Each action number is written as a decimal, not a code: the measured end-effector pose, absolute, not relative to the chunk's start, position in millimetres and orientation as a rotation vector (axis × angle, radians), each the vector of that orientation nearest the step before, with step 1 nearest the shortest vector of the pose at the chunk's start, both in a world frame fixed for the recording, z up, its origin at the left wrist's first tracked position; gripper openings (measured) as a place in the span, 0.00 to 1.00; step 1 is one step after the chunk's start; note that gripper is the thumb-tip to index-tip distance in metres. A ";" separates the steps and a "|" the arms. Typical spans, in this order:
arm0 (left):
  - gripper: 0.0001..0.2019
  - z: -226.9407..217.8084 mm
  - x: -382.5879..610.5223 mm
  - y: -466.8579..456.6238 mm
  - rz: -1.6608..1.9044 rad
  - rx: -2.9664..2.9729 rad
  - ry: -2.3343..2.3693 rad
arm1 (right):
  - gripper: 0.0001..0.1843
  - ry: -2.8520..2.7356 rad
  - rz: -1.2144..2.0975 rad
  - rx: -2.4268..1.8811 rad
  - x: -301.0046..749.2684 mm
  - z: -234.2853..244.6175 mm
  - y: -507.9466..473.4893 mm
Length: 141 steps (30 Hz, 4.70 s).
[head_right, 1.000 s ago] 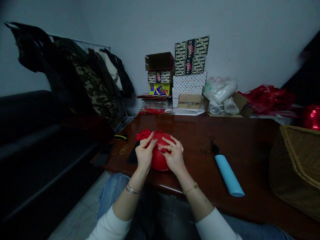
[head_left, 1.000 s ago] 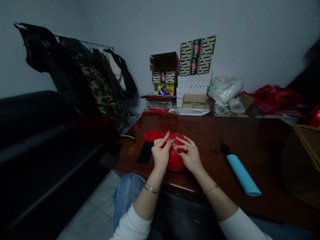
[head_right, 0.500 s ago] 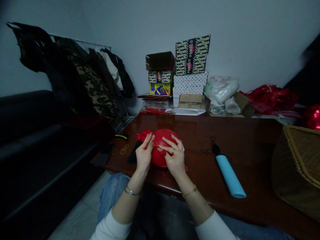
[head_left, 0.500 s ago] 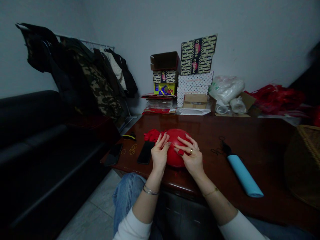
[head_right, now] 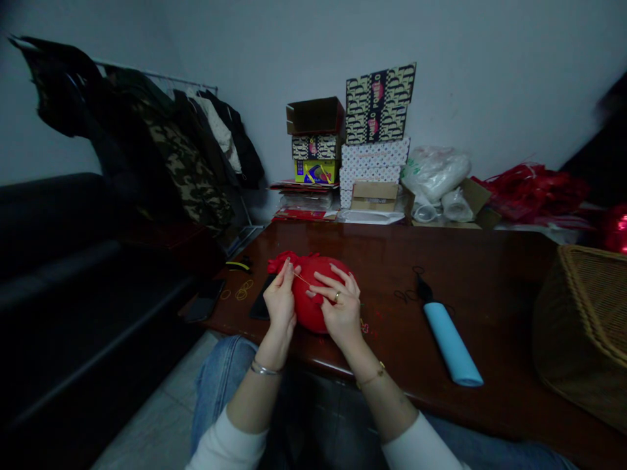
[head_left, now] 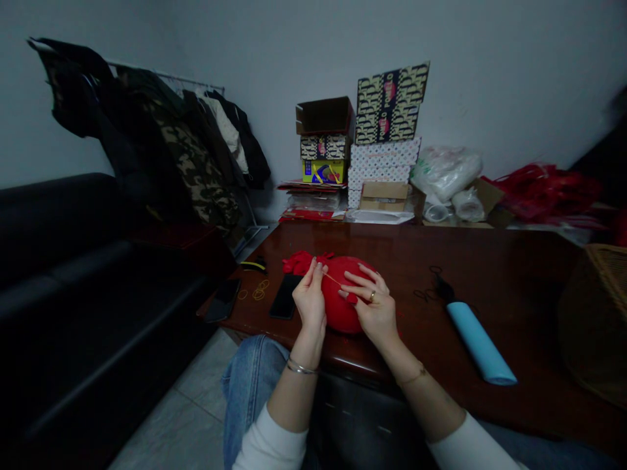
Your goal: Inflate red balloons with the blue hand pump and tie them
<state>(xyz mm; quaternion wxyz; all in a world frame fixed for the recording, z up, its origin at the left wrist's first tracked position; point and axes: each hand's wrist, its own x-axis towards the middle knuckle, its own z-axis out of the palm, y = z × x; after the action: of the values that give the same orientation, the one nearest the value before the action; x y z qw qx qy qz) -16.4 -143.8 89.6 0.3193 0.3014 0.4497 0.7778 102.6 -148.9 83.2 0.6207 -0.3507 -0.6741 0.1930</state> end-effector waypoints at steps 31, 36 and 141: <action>0.12 96.9 -43.3 -147.1 1.485 2.864 1.291 | 0.21 -1.873 0.790 -1.174 118.6 86.5 -159.6; 0.11 97.2 -45.5 -147.8 1.516 2.825 1.268 | 0.27 -1.819 0.847 -1.078 129.5 79.2 -149.0; 0.04 172.2 -61.6 -141.4 0.674 3.075 0.803 | 0.06 -2.069 0.168 -0.895 122.9 86.3 -132.4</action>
<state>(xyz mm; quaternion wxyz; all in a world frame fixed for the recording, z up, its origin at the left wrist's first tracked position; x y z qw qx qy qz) -61.6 -141.4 172.2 -0.0535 0.9451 0.2469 0.2073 122.9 -132.4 86.3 0.4263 -0.3583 -0.8278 0.0672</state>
